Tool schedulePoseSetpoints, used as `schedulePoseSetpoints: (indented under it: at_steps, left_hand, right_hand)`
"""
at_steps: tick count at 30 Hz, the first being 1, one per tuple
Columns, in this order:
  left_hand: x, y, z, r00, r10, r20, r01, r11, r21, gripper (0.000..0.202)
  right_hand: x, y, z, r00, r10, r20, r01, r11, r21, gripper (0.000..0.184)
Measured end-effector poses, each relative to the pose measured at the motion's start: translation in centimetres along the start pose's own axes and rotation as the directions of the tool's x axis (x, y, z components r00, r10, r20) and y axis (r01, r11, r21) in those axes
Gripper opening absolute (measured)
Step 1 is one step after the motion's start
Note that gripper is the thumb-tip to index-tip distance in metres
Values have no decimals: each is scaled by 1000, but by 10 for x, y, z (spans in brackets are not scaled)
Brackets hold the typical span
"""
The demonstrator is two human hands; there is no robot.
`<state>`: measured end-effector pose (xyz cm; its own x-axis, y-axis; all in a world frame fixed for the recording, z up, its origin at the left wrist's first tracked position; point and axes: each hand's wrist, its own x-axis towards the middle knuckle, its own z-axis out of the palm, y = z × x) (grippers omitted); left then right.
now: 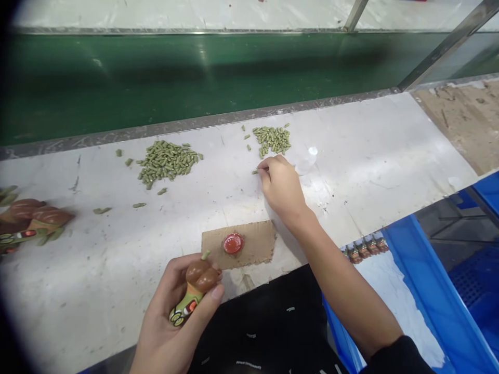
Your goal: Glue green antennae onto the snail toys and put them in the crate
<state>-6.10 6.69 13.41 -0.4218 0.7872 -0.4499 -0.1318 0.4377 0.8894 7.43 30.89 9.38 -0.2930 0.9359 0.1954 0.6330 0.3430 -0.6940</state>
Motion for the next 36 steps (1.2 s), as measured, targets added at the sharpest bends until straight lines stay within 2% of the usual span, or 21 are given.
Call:
schedulePoseSetpoints:
  at_steps: [3, 5, 6, 8, 11, 16, 20, 22, 27, 29, 31, 34, 36]
  left_hand:
    - [9, -4, -3, 998, 53, 19, -52, 998, -29, 35]
    - [16, -7, -3, 995, 92, 31, -90, 995, -51, 33]
    - [19, -8, -2, 994, 111, 18, -110, 992, -57, 31]
    - [24, -9, 2, 990, 139, -40, -140, 989, -51, 28]
    - [27, -8, 9, 981, 172, -94, -176, 984, -38, 22]
    - [26, -5, 12, 983, 184, -19, -185, 981, -54, 20]
    - [27, -6, 13, 982, 185, -22, -186, 980, -77, 20]
    - [26, -7, 13, 982, 190, -17, -190, 979, -66, 19]
    - [21, -12, 8, 975, 222, 1, -222, 975, -33, 17]
    - [21, -15, 5, 974, 226, -15, -226, 974, -18, 17]
    - [22, -17, 1, 965, 253, -63, -252, 967, 26, 19]
    - [24, -20, -5, 940, 315, -131, -294, 942, 160, 23]
    - [23, -22, -11, 926, 364, -105, -328, 910, 254, 23]
  right_hand:
    - [-30, -16, -15, 994, 15, 106, -46, 955, 292, 9]
    - [-57, -31, -24, 970, 33, 239, -155, 846, 510, 11]
    - [-70, -38, -28, 949, 43, 311, -222, 792, 569, 11]
    - [-92, -49, -34, 910, 61, 409, -323, 723, 611, 10]
    - [-113, -57, -36, 879, 98, 467, -413, 647, 641, 9]
    - [-126, -56, -35, 845, 172, 506, -508, 553, 661, 8]
    - [-129, -54, -33, 823, 184, 537, -551, 486, 679, 7]
    - [-129, -55, -32, 829, 193, 525, -543, 503, 672, 6]
    - [-126, -55, -30, 844, 145, 517, -485, 618, 619, 9]
    - [-125, -53, -30, 876, 109, 469, -397, 716, 575, 11]
    - [-123, -51, -30, 926, 69, 371, -269, 811, 520, 13]
    - [-119, -51, -28, 971, -2, 239, -109, 887, 449, 17]
    - [-117, -52, -26, 977, -49, 206, -34, 924, 380, 19]
